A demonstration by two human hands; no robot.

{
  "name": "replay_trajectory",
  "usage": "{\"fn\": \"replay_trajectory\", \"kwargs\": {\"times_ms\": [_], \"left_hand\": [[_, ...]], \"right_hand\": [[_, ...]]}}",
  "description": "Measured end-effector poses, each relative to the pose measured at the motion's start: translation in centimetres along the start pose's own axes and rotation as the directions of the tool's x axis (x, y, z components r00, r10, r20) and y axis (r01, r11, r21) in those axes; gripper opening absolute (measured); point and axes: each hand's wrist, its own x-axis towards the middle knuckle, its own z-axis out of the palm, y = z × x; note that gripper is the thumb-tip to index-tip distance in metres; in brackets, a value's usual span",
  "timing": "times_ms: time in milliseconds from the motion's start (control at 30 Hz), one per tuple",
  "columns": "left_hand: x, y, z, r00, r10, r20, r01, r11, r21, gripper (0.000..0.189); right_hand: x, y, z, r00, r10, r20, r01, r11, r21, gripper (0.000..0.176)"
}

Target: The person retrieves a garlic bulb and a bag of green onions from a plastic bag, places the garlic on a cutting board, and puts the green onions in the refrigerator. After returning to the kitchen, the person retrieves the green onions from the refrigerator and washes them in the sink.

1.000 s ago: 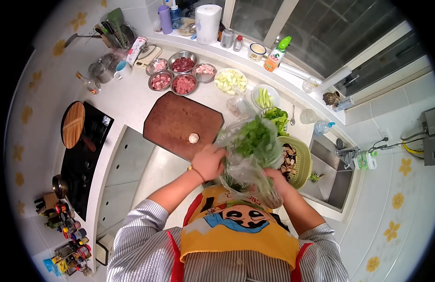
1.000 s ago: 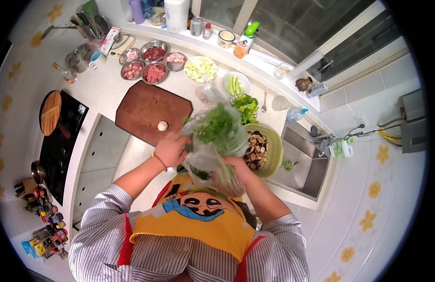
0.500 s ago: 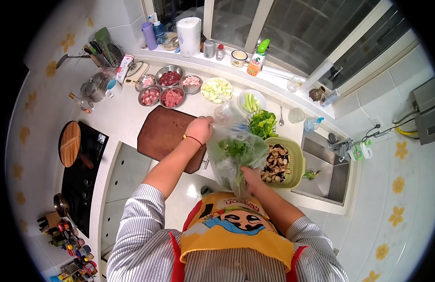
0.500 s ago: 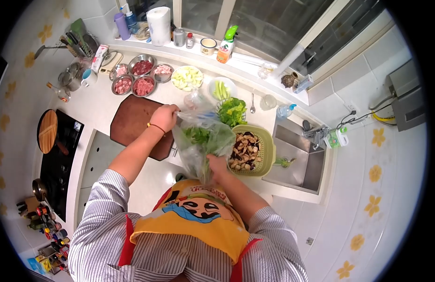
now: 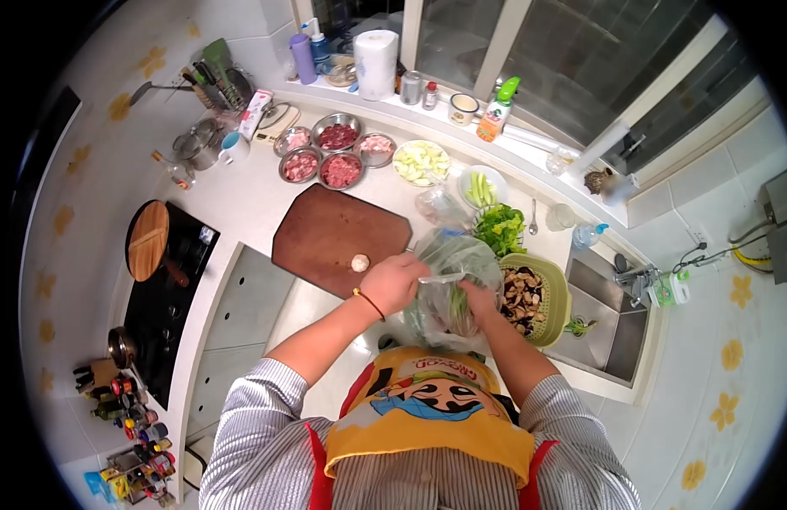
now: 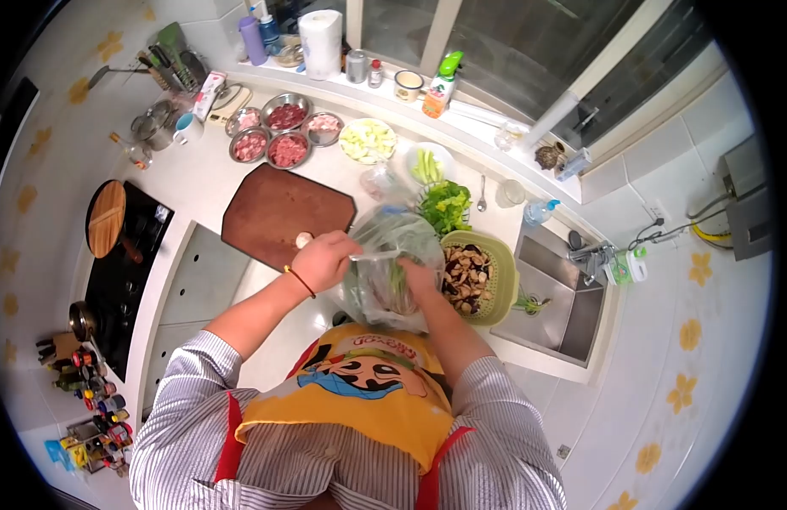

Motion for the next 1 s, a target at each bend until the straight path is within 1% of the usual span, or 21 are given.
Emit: {"fn": "replay_trajectory", "kwargs": {"times_ms": [33,67,100,133,167,233,300,333,400,433,500,533,567,600,633,700,733,767,833,933,1000], "left_hand": [[-0.4,0.4,0.1,1.000,-0.011,-0.004,0.011,1.000,0.008,0.024],[-0.8,1.1,0.3,1.000,-0.014,0.005,0.014,0.999,-0.043,0.024],[-1.4,1.8,0.7,1.000,-0.019,0.016,0.021,0.995,-0.096,0.024],[-2.1,2.0,1.3,0.999,0.009,0.038,-0.007,0.998,-0.068,0.024],[-3.1,2.2,1.8,0.999,-0.004,0.033,0.007,0.998,-0.066,0.024],[-4.8,2.3,2.7,0.975,-0.133,0.178,0.127,0.991,0.048,0.024],[-6.1,1.2,3.0,0.949,-0.208,0.235,0.186,0.976,0.112,0.020],[-6.5,0.9,2.6,0.939,-0.273,0.207,0.251,0.960,0.124,0.018],[-6.9,-0.1,1.7,0.926,-0.330,0.183,0.311,0.942,0.126,0.016],[-7.0,-0.7,1.2,0.950,-0.295,0.106,0.294,0.956,0.026,0.013],[-6.6,-1.4,0.0,0.965,-0.260,0.028,0.262,0.962,-0.078,0.011],[-6.0,-1.1,-0.9,0.954,-0.301,-0.018,0.289,0.930,-0.227,0.010],[-5.5,-1.1,-1.5,0.937,-0.346,-0.055,0.302,0.878,-0.371,0.009],[-5.3,-1.2,-1.6,0.893,-0.450,0.004,0.369,0.728,-0.578,0.007],[-4.9,-1.4,-2.0,0.896,-0.444,0.011,0.368,0.728,-0.578,0.007],[-3.9,-1.4,-3.0,0.950,-0.309,-0.030,0.251,0.821,-0.513,0.006],[-3.6,-1.0,-2.9,0.928,-0.366,0.069,0.307,0.645,-0.700,0.005],[-3.5,-0.1,-2.6,0.929,-0.363,0.072,0.307,0.648,-0.697,0.005],[-3.3,1.8,-2.1,0.838,-0.476,0.266,0.414,0.236,-0.879,0.006],[-2.7,5.3,-1.3,0.880,-0.405,0.246,0.378,0.287,-0.880,0.018],[-2.6,8.1,-0.7,0.925,-0.292,0.242,0.337,0.342,-0.877,0.042]], "right_hand": [[-0.7,0.0,0.4,0.987,-0.160,0.024,0.150,0.852,-0.501,0.053],[-0.8,0.2,0.5,0.949,-0.287,0.131,0.254,0.451,-0.856,0.057],[-0.5,0.6,0.4,0.950,-0.278,0.143,0.259,0.444,-0.858,0.057],[0.6,1.6,-0.1,0.891,-0.314,0.327,0.369,0.086,-0.925,0.066],[0.2,1.5,0.4,0.815,-0.281,0.507,0.436,-0.281,-0.855,0.074],[-2.5,-0.2,0.4,0.849,-0.179,0.497,0.455,-0.228,-0.861,0.080],[-7.3,-1.6,0.3,0.966,-0.133,0.221,0.205,-0.122,-0.971,0.069],[-9.5,-2.1,0.0,0.968,-0.129,0.215,0.199,-0.122,-0.972,0.069],[-13.4,-3.3,-0.8,0.970,0.036,0.242,0.240,-0.339,-0.910,0.065],[-15.3,-4.1,-0.9,0.972,0.036,0.233,0.232,-0.338,-0.912,0.065],[-18.2,-5.6,-1.3,0.920,0.213,0.329,0.378,-0.259,-0.889,0.065],[-18.6,-6.1,-1.8,0.923,0.211,0.323,0.371,-0.257,-0.892,0.065],[-18.9,-6.6,-2.4,0.892,0.227,0.392,0.441,-0.239,-0.865,0.054],[-19.2,-7.0,-3.2,0.855,0.242,0.458,0.508,-0.217,-0.833,0.043],[-19.5,-7.5,-4.1,0.858,0.238,0.454,0.503,-0.212,-0.838,0.043],[-19.6,-9.0,-5.6,0.690,0.109,0.716,0.717,-0.236,-0.656,0.025],[-19.5,-9.6,-6.3,0.691,0.101,0.716,0.716,-0.233,-0.658,0.025],[-19.3,-10.2,-6.9,0.651,0.113,0.750,0.739,-0.317,-0.594,0.020],[-19.0,-11.3,-7.8,0.602,0.128,0.788,0.759,-0.399,-0.515,0.017],[-19.3,-13.5,-7.8,0.485,0.042,0.874,0.781,-0.470,-0.411,0.023],[-21.5,-16.1,-6.7,0.089,-0.389,0.917,0.905,-0.353,-0.238,0.027]]}}
